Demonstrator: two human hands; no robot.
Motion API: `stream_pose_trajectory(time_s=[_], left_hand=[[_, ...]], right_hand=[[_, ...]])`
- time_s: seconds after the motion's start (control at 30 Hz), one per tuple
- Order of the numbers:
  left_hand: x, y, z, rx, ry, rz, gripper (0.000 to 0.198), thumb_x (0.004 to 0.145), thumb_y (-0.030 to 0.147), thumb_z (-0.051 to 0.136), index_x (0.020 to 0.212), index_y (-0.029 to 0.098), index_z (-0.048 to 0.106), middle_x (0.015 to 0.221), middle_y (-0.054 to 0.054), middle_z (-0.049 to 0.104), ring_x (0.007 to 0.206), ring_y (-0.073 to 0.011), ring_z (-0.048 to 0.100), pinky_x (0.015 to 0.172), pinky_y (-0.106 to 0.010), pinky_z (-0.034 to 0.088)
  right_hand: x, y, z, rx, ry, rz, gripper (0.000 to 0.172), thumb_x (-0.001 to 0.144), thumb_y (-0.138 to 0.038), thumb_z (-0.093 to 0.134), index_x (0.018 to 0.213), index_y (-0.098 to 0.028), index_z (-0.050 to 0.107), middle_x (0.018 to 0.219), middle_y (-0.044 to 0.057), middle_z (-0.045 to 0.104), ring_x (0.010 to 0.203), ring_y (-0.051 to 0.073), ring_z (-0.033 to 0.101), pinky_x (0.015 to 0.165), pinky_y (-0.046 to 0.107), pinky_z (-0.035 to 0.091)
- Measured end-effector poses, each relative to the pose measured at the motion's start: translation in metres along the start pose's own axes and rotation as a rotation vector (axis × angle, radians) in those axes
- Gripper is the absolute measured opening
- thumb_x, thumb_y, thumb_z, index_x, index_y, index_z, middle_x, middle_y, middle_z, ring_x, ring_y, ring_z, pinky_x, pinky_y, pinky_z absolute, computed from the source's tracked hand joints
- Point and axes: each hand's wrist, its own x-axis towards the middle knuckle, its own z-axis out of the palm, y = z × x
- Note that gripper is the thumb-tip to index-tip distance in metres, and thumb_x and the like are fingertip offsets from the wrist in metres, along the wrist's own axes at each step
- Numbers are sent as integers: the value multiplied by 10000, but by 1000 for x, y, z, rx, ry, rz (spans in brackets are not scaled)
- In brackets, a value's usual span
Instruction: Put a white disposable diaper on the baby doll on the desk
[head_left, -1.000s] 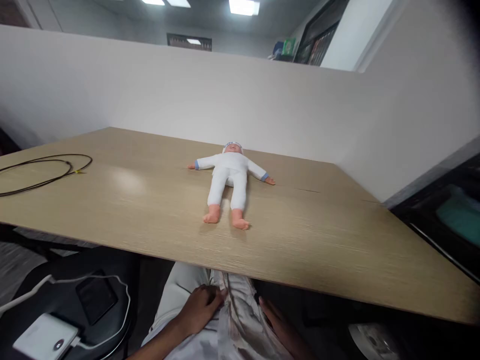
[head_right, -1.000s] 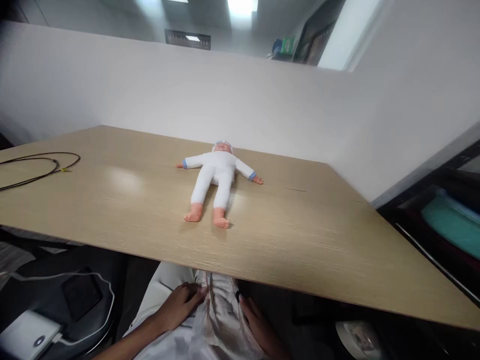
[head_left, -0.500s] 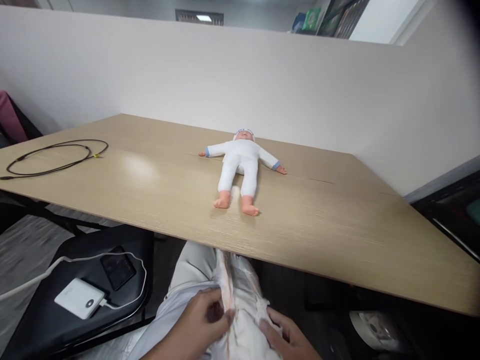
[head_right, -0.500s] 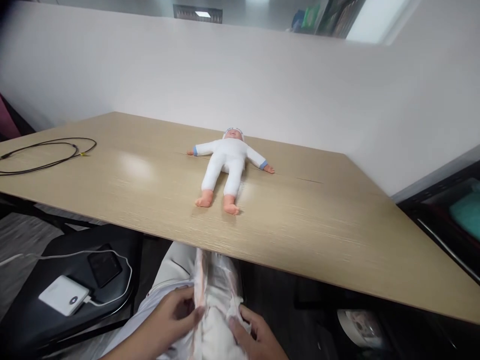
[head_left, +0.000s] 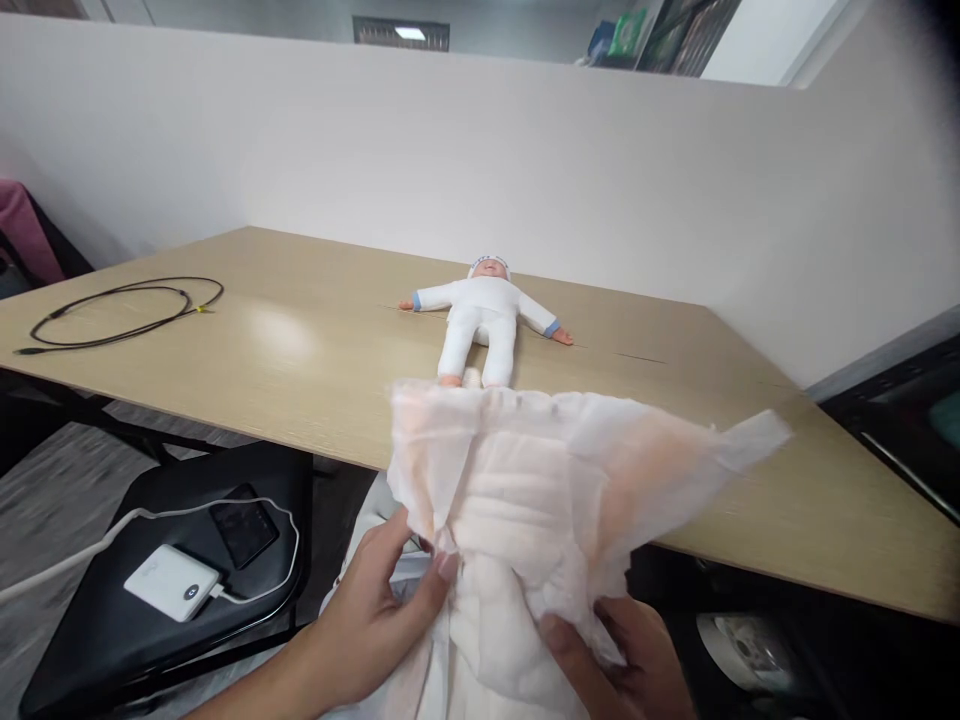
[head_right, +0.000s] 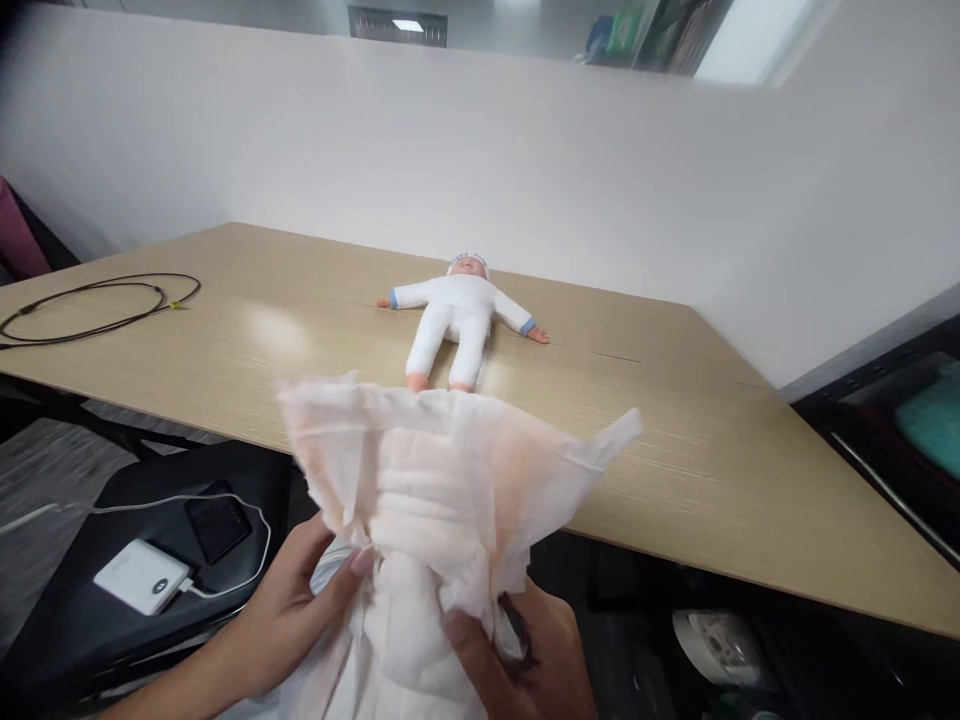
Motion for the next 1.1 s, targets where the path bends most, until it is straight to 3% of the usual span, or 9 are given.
stream_pose_trajectory(time_s=[0.13, 0.33, 0.4, 0.47, 0.6, 0.8, 0.93, 1.03, 1.1], left_hand=[[12, -33, 14, -18, -9, -128, 334, 1113, 505, 507, 967, 223, 609, 914, -29, 631, 881, -202, 584, 804, -297, 493], [15, -71, 29, -141, -78, -223, 379, 1098, 562, 508, 926, 228, 563, 889, -18, 595, 926, -214, 576, 825, -293, 461], [12, -78, 32, -159, -82, -252, 416, 1081, 603, 521, 917, 224, 573, 917, -29, 618, 912, -213, 575, 823, -292, 466], [9, -82, 34, -167, -72, -271, 453, 1066, 644, 526, 920, 219, 586, 925, -35, 624, 894, -210, 569, 817, -291, 470], [6, -85, 35, -152, -81, -297, 507, 1062, 696, 492, 956, 211, 594, 917, -27, 591, 890, -207, 552, 801, -284, 466], [8, -84, 36, -81, -85, -304, 496, 1079, 684, 461, 955, 218, 578, 884, -5, 565, 852, -198, 535, 751, -277, 434], [11, -67, 10, 145, -201, -220, 391, 1112, 584, 470, 1023, 231, 610, 946, -23, 663, 888, -221, 605, 807, -313, 446], [25, -45, -32, 387, -303, -91, 309, 1139, 489, 461, 1093, 257, 660, 1064, -35, 734, 956, -236, 653, 895, -344, 452], [49, -32, -61, 514, -275, 44, 262, 1148, 419, 455, 1150, 265, 667, 1078, -39, 740, 983, -239, 657, 899, -345, 454]], right_hand=[[12, 30, 13, -100, -12, -44, 532, 933, -680, 691, 699, -212, 593, 624, -11, 587, 602, 151, 569, 563, 219, 487], [10, 70, 19, -62, -232, 53, 446, 1017, -624, 594, 1083, -202, 722, 969, 48, 787, 887, 226, 746, 783, 271, 586], [5, 81, 20, -97, -203, 42, 437, 1016, -594, 606, 1198, -213, 719, 1103, 77, 797, 994, 249, 761, 860, 309, 609], [0, 88, 22, -177, -67, -23, 444, 1008, -557, 631, 1296, -225, 694, 1175, 96, 783, 1038, 259, 755, 885, 342, 624], [4, 73, 25, -338, 204, -251, 437, 1035, -464, 640, 1410, -241, 623, 1284, 136, 729, 1103, 289, 720, 882, 410, 643], [58, 22, 50, -553, -47, -547, 597, 1106, -382, 550, 1673, -265, 406, 1700, 96, 466, 1604, 305, 386, 1282, 527, 439], [96, 21, 72, -670, -212, -556, 653, 1116, -413, 546, 1719, -266, 343, 1781, 107, 338, 1667, 299, 276, 1328, 557, 354], [107, 26, 80, -727, -254, -550, 628, 1125, -429, 529, 1714, -290, 361, 1779, 119, 342, 1659, 310, 297, 1325, 586, 337], [108, 28, 81, -742, -254, -552, 613, 1134, -441, 500, 1716, -318, 353, 1786, 108, 328, 1660, 314, 296, 1317, 593, 344]])
